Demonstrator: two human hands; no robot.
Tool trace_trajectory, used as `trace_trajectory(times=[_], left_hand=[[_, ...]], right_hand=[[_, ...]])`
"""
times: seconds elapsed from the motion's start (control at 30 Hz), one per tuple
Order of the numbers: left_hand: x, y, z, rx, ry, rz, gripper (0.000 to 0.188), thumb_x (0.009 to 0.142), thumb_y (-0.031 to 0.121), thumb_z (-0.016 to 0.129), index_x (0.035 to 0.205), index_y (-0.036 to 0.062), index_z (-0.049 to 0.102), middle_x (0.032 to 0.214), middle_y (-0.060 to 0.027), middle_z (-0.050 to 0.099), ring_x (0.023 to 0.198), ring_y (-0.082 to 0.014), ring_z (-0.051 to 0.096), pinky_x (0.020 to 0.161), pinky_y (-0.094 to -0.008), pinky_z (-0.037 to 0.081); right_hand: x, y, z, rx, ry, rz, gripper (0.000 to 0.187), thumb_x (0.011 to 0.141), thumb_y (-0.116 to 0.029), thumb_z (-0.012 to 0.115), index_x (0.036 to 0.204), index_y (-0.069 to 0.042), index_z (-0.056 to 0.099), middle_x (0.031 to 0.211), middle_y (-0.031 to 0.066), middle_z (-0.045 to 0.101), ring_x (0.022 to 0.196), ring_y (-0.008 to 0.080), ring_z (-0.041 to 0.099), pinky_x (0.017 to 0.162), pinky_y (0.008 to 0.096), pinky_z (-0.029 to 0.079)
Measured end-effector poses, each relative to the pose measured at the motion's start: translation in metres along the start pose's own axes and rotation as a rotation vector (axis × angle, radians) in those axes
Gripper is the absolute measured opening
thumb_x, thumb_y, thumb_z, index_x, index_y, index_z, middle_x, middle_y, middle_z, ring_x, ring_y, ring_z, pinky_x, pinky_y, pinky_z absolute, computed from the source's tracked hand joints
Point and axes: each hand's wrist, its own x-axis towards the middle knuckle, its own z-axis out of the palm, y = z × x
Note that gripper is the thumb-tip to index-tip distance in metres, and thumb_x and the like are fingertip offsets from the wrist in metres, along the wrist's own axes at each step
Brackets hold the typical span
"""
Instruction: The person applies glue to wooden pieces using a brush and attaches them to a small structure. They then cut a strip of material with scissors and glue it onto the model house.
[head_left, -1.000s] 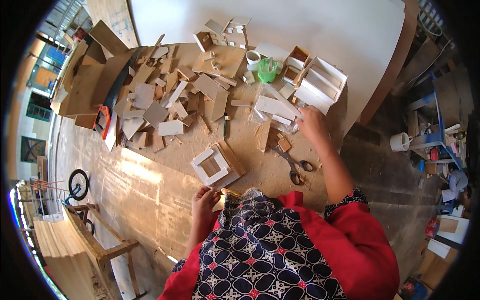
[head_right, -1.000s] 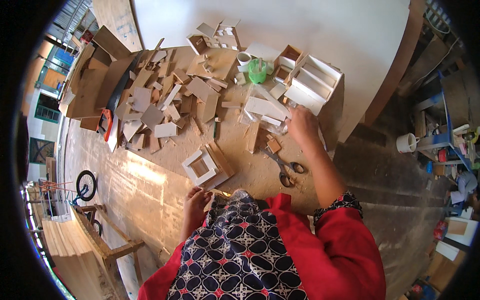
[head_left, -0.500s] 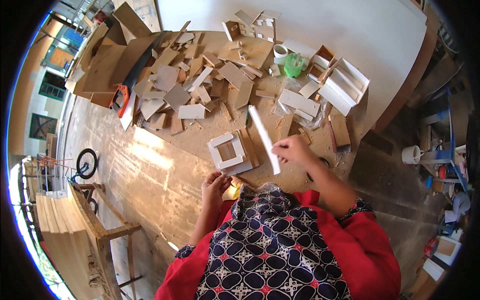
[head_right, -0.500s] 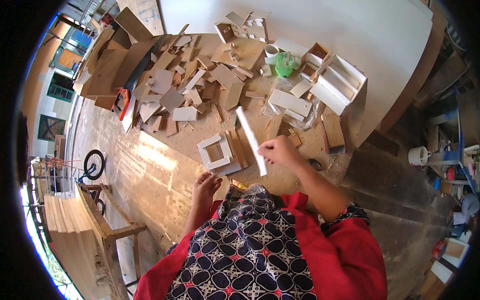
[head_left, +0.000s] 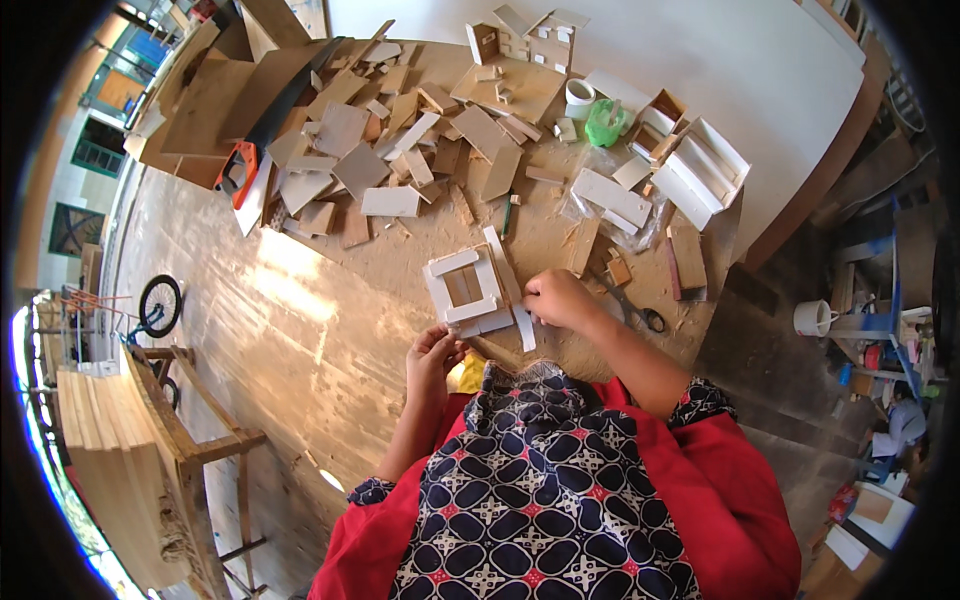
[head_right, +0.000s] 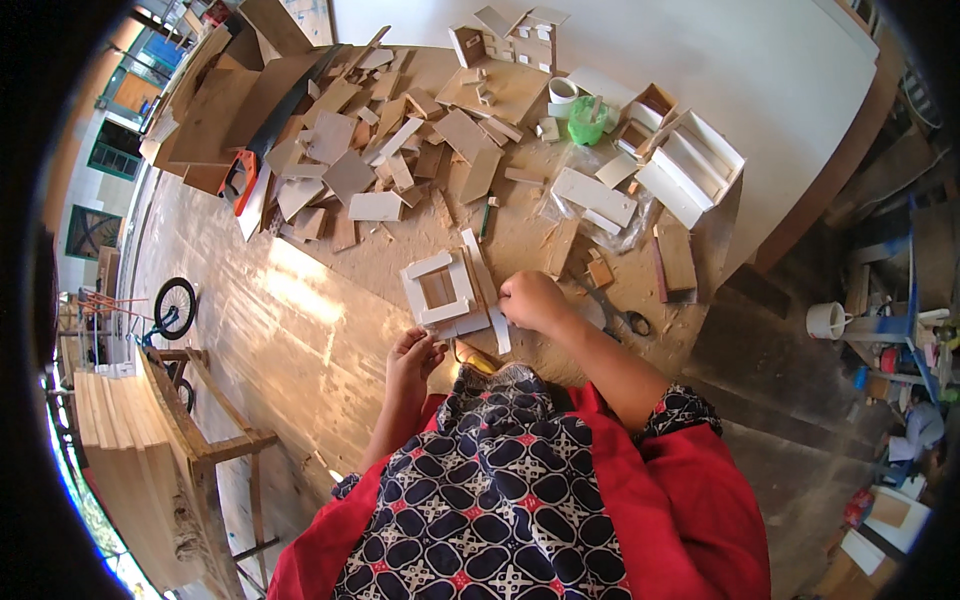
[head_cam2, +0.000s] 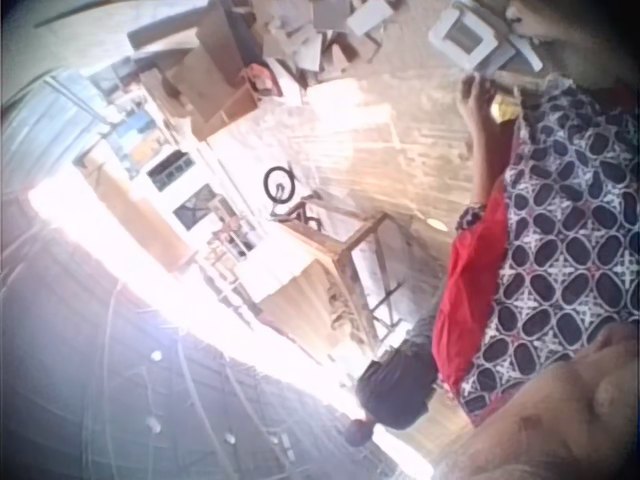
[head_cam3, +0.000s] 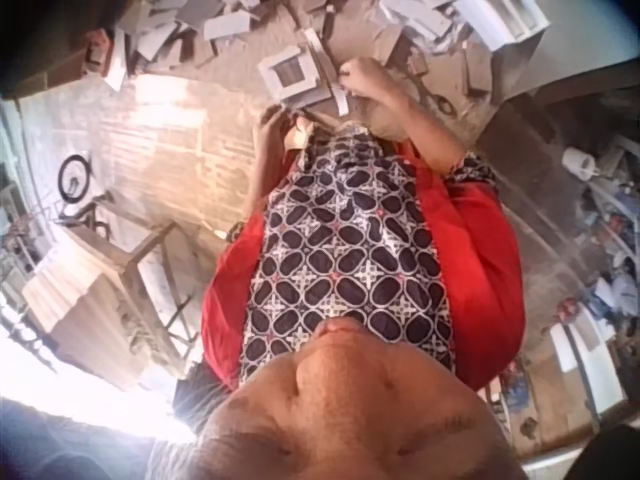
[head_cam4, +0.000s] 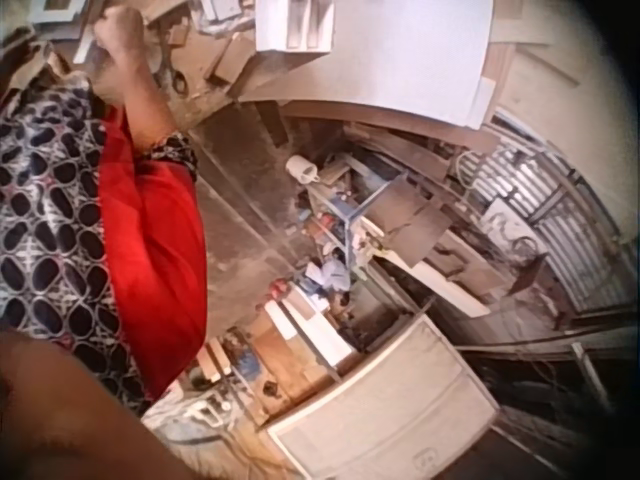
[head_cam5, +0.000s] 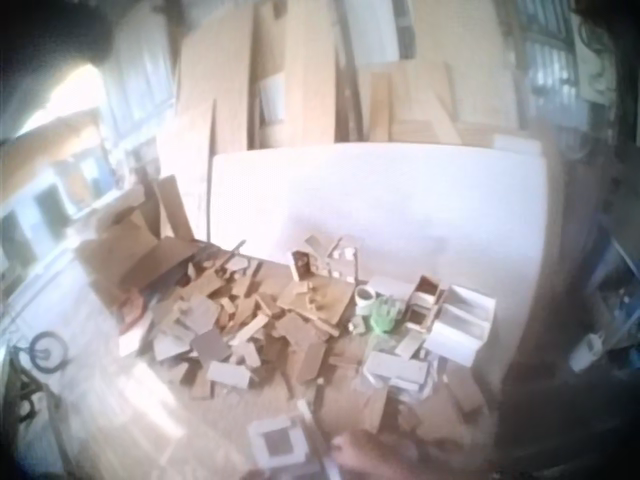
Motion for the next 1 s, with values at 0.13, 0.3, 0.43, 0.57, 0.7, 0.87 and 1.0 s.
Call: trace_trajectory(times=[0.13, 0.3, 0.43, 0.57, 0.7, 0.87, 1.0], left_hand=[[0.003, -0.001, -0.003, 0.007, -0.013, -0.006, 0.020, 0.089, 0.008, 0.061, 0.107, 0.0020, 0.057, 0.089, -0.0050, 0.064, 0.075, -0.0127, 0.065, 0.068, -0.0224, 0.053], [0.005, -0.001, -0.006, 0.010, -0.025, -0.013, 0.018, 0.089, 0.009, 0.061, 0.106, 0.0028, 0.057, 0.089, -0.0045, 0.064, 0.075, -0.0124, 0.065, 0.068, -0.0229, 0.053], [0.005, 0.000, -0.006, 0.031, -0.032, -0.019, 0.018, 0.089, 0.009, 0.061, 0.105, 0.0032, 0.058, 0.088, -0.0040, 0.064, 0.075, -0.0121, 0.065, 0.068, -0.0225, 0.053], [0.007, -0.001, -0.006, 0.020, -0.037, -0.023, 0.017, 0.089, 0.009, 0.060, 0.105, 0.0034, 0.058, 0.087, -0.0038, 0.065, 0.075, -0.0120, 0.065, 0.068, -0.0221, 0.052], [0.005, 0.003, -0.003, 0.027, -0.034, -0.029, 0.015, 0.089, 0.009, 0.060, 0.103, 0.0038, 0.059, 0.088, -0.0039, 0.065, 0.075, -0.0120, 0.065, 0.068, -0.0220, 0.052], [0.006, 0.005, -0.006, 0.054, -0.049, -0.043, 0.018, 0.088, 0.009, 0.062, 0.105, 0.0062, 0.057, 0.092, -0.0041, 0.065, 0.080, -0.0142, 0.065, 0.071, -0.0236, 0.052], [0.006, 0.007, -0.004, 0.064, -0.029, -0.034, 0.015, 0.088, 0.008, 0.063, 0.102, 0.0041, 0.059, 0.092, -0.0055, 0.066, 0.080, -0.0146, 0.066, 0.070, -0.0232, 0.052]], right_hand=[[0.001, -0.004, 0.003, -0.164, 0.017, -0.008, 0.014, 0.067, -0.018, 0.060, 0.068, -0.006, 0.069, 0.069, 0.0184, 0.064, 0.068, 0.0356, 0.064, 0.067, 0.0437, 0.052], [0.002, -0.015, 0.000, -0.275, 0.094, -0.024, 0.014, 0.064, -0.019, 0.063, 0.070, -0.008, 0.069, 0.068, 0.0169, 0.064, 0.070, 0.0359, 0.064, 0.067, 0.0450, 0.052], [0.004, -0.017, -0.006, -0.303, 0.138, -0.091, 0.039, 0.063, -0.015, 0.070, 0.101, -0.011, 0.065, 0.083, 0.0165, 0.066, 0.080, 0.0355, 0.064, 0.072, 0.0428, 0.052], [0.008, -0.029, -0.016, -0.424, 0.131, -0.208, 0.077, 0.061, -0.013, 0.077, 0.132, -0.016, 0.048, 0.105, 0.0157, 0.064, 0.095, 0.0354, 0.062, 0.081, 0.0418, 0.051], [0.023, -0.027, -0.023, -0.502, -0.013, -0.205, 0.082, 0.058, -0.018, 0.080, 0.133, -0.016, 0.047, 0.107, 0.0158, 0.063, 0.097, 0.0349, 0.062, 0.082, 0.0432, 0.051], [0.029, -0.031, -0.028, -0.469, -0.066, -0.209, 0.086, 0.056, -0.020, 0.082, 0.134, -0.018, 0.046, 0.092, 0.0157, 0.067, 0.089, 0.0349, 0.065, 0.078, 0.0437, 0.052], [0.032, -0.029, -0.028, -0.481, -0.077, -0.198, 0.093, 0.056, -0.019, 0.081, 0.138, -0.017, 0.039, 0.085, 0.0161, 0.067, 0.082, 0.0360, 0.065, 0.075, 0.0438, 0.052]])
